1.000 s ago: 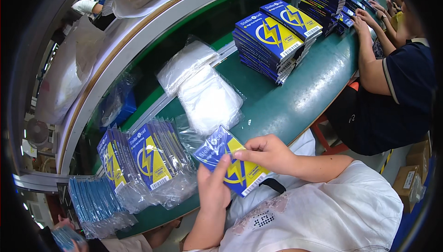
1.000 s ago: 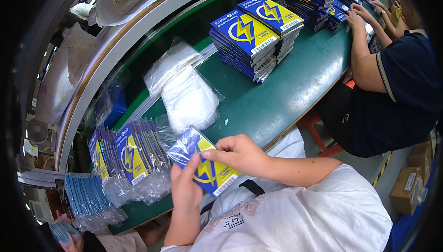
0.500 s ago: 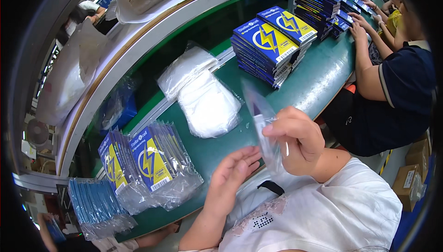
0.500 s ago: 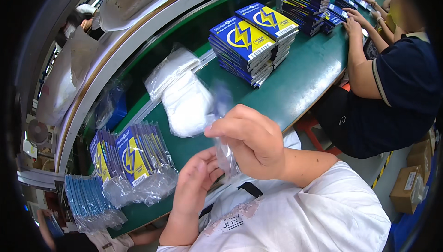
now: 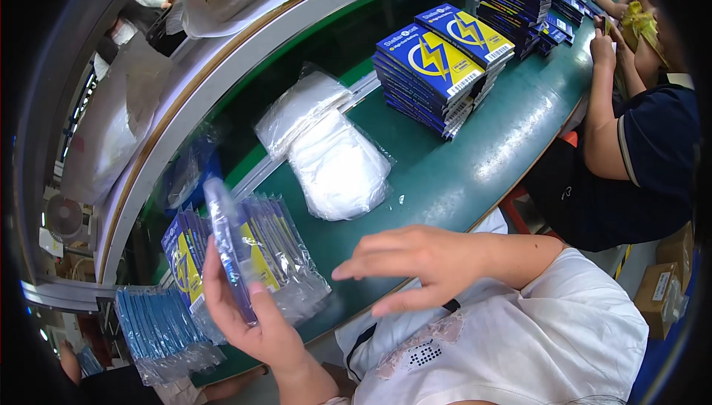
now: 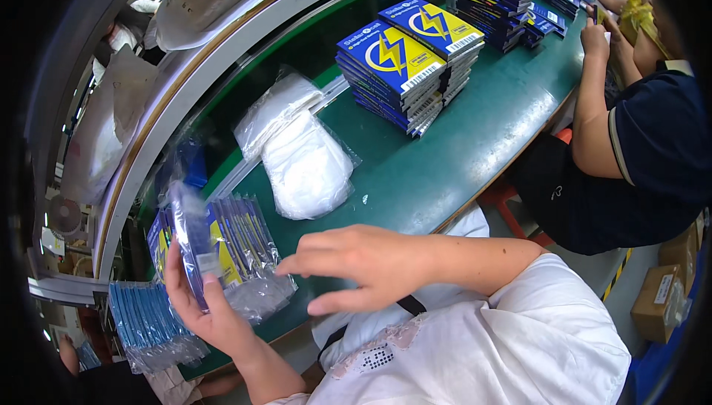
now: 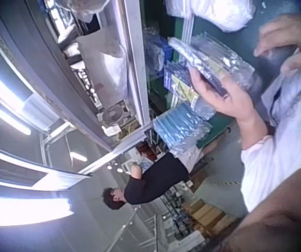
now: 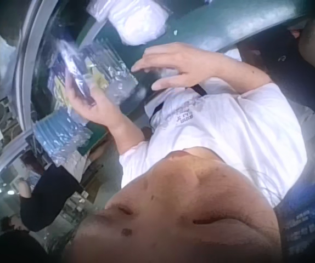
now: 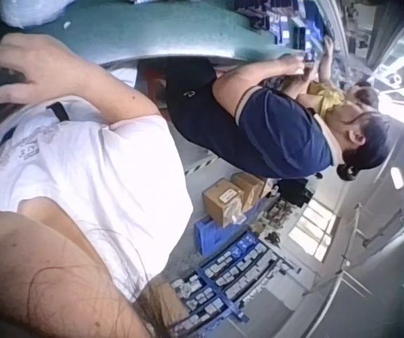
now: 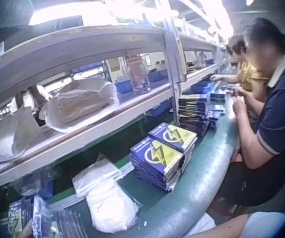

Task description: The person repeatedly picks up small blue and yellow boxes labeled 'Stellar Cell' and places them into clear plastic bags. They then seal the bags and stack them on the table. The process is repetitive, involving picking, bagging, and stacking.

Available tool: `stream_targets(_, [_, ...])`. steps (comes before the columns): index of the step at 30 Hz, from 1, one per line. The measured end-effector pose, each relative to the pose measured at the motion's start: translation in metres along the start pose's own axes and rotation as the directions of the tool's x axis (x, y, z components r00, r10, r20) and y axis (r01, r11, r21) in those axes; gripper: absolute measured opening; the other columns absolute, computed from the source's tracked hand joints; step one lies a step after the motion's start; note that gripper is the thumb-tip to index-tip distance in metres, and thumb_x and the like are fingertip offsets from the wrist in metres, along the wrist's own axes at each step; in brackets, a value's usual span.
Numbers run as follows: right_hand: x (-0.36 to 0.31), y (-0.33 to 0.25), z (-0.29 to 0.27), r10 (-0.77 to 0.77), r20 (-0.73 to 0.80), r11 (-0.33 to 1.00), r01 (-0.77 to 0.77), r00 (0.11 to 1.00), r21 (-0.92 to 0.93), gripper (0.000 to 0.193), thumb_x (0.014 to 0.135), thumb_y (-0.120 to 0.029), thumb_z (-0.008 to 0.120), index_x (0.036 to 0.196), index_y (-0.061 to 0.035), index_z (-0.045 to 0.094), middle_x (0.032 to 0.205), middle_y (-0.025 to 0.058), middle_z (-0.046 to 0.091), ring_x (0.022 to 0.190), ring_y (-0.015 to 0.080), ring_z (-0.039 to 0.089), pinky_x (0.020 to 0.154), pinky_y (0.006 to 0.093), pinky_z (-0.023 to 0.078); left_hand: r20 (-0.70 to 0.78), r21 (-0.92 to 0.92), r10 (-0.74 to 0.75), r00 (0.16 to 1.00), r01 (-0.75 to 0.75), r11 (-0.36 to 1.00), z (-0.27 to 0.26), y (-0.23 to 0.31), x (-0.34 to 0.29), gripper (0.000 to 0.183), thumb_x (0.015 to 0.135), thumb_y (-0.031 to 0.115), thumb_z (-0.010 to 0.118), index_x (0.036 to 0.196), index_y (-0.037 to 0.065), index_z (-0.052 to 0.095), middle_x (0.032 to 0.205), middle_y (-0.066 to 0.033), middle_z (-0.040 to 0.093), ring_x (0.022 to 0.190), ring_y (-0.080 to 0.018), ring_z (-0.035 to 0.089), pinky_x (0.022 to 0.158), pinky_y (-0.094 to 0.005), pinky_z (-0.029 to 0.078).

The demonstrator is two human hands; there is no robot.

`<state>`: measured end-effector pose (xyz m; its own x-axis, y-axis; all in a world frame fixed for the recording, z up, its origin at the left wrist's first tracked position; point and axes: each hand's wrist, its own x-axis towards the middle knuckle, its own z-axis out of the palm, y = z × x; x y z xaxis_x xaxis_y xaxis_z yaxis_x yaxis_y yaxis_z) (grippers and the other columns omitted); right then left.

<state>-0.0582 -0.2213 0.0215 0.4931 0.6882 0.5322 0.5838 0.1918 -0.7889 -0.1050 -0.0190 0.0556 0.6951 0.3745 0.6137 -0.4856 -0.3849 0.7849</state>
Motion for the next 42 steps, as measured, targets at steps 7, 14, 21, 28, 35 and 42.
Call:
stream_targets(7, [-0.012, 0.013, -0.027, 0.169, -0.151, 0.982, -0.18, 0.974, -0.061, 0.034, 0.084, -0.019, 0.066, 0.113, -0.0014, 0.059, 0.09, 0.0098, 0.061, 0.074, 0.0184, 0.06, 0.063, 0.0295, 0.049, 0.252, 0.725, 0.122, 0.96, -0.271, 0.633, -0.02, -0.05, 0.003, 0.026, 0.084, 0.002, 0.058, 0.109, -0.004, 0.061, 0.127, -0.0182, 0.05, 0.119, -0.0343, 0.048, 0.098, -0.0439, 0.039])
stream_targets(14, [0.002, -0.004, -0.077, -0.045, -0.435, 0.924, -0.128, 0.899, -0.361, 0.021, 0.085, -0.014, 0.064, 0.1, 0.0017, 0.065, 0.088, 0.0086, 0.064, 0.079, 0.0165, 0.062, 0.069, 0.0286, 0.049, 0.271, 0.791, 0.196, 0.942, -0.334, 0.513, -0.007, -0.04, 0.018, 0.026, 0.082, 0.012, 0.067, 0.103, -0.002, 0.064, 0.124, -0.0154, 0.053, 0.122, -0.0351, 0.044, 0.101, -0.0466, 0.034])
stream_targets(21, [0.03, 0.037, -0.153, -0.148, -0.605, 0.323, -0.539, 0.783, -0.777, 0.05, 0.081, -0.032, 0.066, 0.114, 0.0049, 0.058, 0.119, 0.0201, 0.055, 0.113, 0.0346, 0.05, 0.097, 0.0397, 0.04, 0.562, 0.344, 0.231, 0.795, -0.478, 0.808, 0.034, -0.021, -0.012, 0.014, 0.077, 0.004, 0.068, 0.092, 0.002, 0.068, 0.095, -0.0099, 0.063, 0.096, -0.0279, 0.057, 0.087, -0.0408, 0.042])
stream_targets(28, [0.03, 0.028, -0.131, 0.199, -0.593, 0.029, -0.61, 0.78, -0.792, 0.059, 0.077, -0.031, 0.07, 0.125, -0.0026, 0.053, 0.124, 0.024, 0.05, 0.12, 0.0373, 0.045, 0.104, 0.0403, 0.035, 0.71, 0.454, 0.061, 0.702, -0.522, 0.722, 0.058, -0.077, -0.01, 0.018, 0.077, 0.001, 0.064, 0.094, 0.004, 0.068, 0.095, -0.0096, 0.06, 0.093, -0.0283, 0.057, 0.081, -0.0406, 0.043])
stream_targets(35, [0.017, 0.0, -0.097, 0.118, -0.656, 0.798, -0.464, 0.746, -0.384, 0.053, 0.075, -0.029, 0.073, 0.118, -0.0038, 0.055, 0.1, 0.014, 0.056, 0.091, 0.0248, 0.057, 0.081, 0.0319, 0.046, 0.555, 0.398, 0.045, 0.831, -0.313, 0.862, 0.066, -0.077, -0.008, 0.022, 0.083, -0.002, 0.059, 0.104, 0.001, 0.063, 0.088, -0.012, 0.052, 0.084, -0.028, 0.054, 0.075, -0.0352, 0.045])
stream_targets(42, [-0.025, 0.028, -0.048, 0.654, -0.02, 0.343, -0.272, 0.756, 0.899, 0.029, 0.091, -0.023, 0.06, 0.109, -0.0021, 0.055, 0.09, 0.006, 0.061, 0.078, 0.0097, 0.06, 0.073, 0.0241, 0.05, 0.495, 0.332, -0.06, 0.867, -0.125, 0.935, 0.06, -0.075, -0.01, 0.014, 0.082, 0.001, 0.063, 0.096, 0.0, 0.065, 0.089, -0.0131, 0.053, 0.087, -0.0261, 0.054, 0.076, -0.0328, 0.044])
